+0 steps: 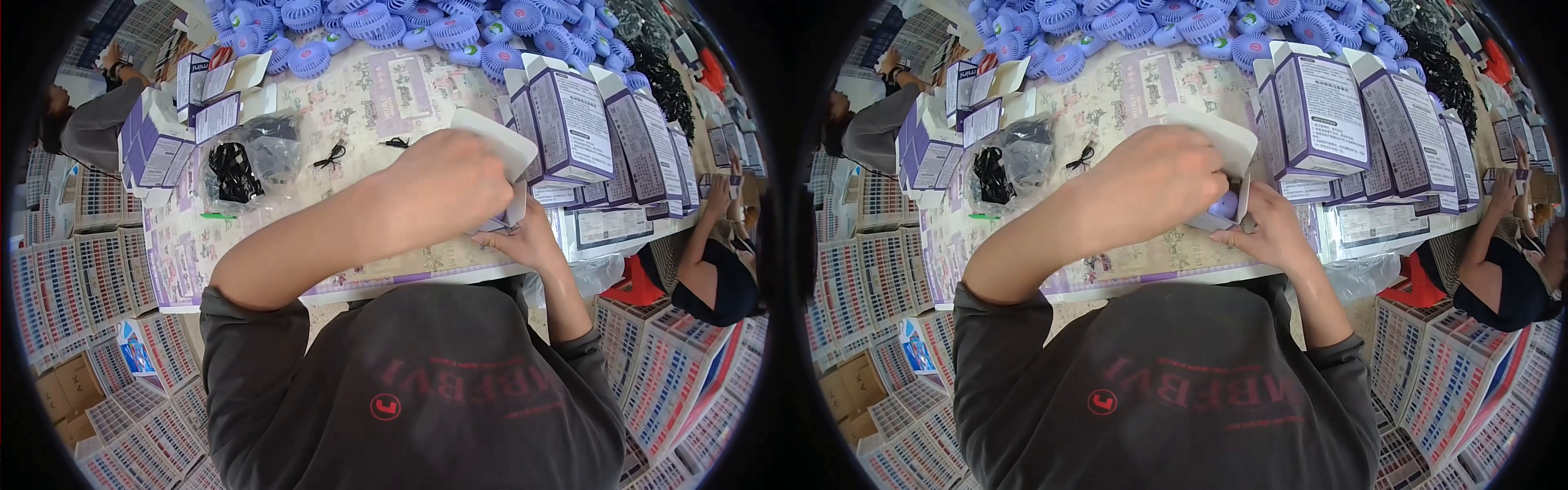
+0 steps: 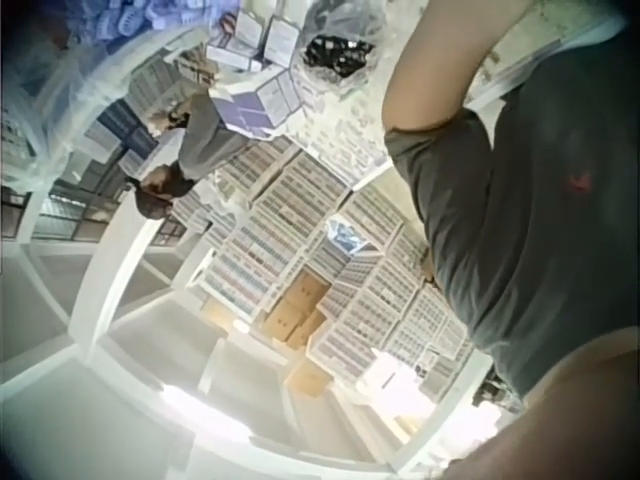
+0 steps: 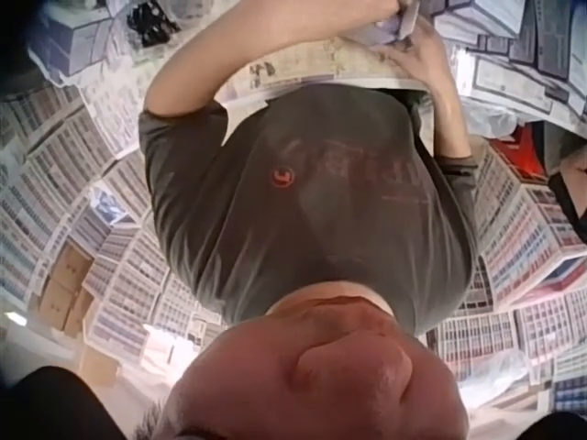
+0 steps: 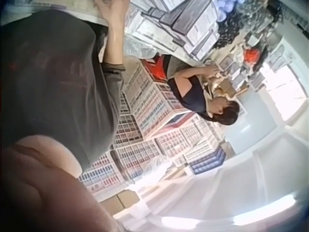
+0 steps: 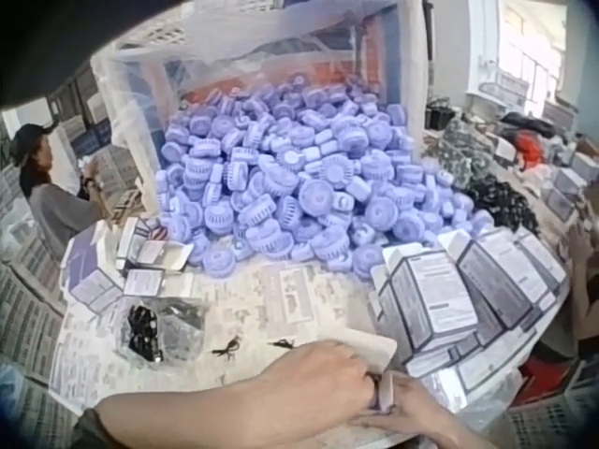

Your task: Assembling small purple fans by attaching lanyards and placing them in boxes.

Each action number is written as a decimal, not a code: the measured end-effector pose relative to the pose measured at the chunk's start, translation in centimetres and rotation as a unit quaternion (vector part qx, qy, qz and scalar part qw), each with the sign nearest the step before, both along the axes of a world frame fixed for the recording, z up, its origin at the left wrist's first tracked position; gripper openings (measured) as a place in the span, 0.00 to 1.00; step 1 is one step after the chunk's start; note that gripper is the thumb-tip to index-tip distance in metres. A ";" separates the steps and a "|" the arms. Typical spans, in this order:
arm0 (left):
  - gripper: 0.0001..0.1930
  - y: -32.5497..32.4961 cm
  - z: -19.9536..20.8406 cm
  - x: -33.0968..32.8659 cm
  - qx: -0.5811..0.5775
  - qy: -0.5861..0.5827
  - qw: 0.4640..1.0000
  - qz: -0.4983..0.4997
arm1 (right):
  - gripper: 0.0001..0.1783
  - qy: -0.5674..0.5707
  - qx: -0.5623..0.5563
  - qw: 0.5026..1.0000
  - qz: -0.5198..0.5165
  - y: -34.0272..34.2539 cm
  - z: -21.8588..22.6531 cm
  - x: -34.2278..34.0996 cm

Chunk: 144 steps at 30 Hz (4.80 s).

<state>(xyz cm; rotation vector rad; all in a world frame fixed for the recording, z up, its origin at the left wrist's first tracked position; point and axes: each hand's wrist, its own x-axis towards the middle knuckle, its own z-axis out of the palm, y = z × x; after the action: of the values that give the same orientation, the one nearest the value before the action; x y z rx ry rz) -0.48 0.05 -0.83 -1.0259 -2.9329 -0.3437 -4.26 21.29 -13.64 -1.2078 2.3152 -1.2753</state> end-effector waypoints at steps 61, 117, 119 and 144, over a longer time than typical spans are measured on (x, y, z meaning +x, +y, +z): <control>0.06 -5.7 -4.3 5.6 0.594 -0.085 0.781 0.173 | 0.20 0.275 -0.174 0.944 -0.049 -1.4 5.4 -0.5; 0.31 -13.3 -10.0 -3.1 0.280 -0.023 0.909 0.309 | 0.34 -0.081 -0.116 0.989 0.044 -1.6 -3.8 1.9; 0.31 -18.1 -12.1 -7.6 0.110 0.121 0.863 0.478 | 0.34 -0.137 -0.089 0.987 0.014 -1.4 -4.5 2.1; 0.12 -3.3 -3.8 3.7 0.248 0.067 0.967 0.001 | 0.31 -0.185 -0.068 0.980 -0.013 -2.6 -4.7 1.9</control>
<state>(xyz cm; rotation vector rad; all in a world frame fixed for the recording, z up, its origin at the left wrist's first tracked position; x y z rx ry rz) 3.27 -3.23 -4.58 -0.9245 -2.5230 -0.9080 -2.39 18.73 -18.37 -0.8852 2.0095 -1.5402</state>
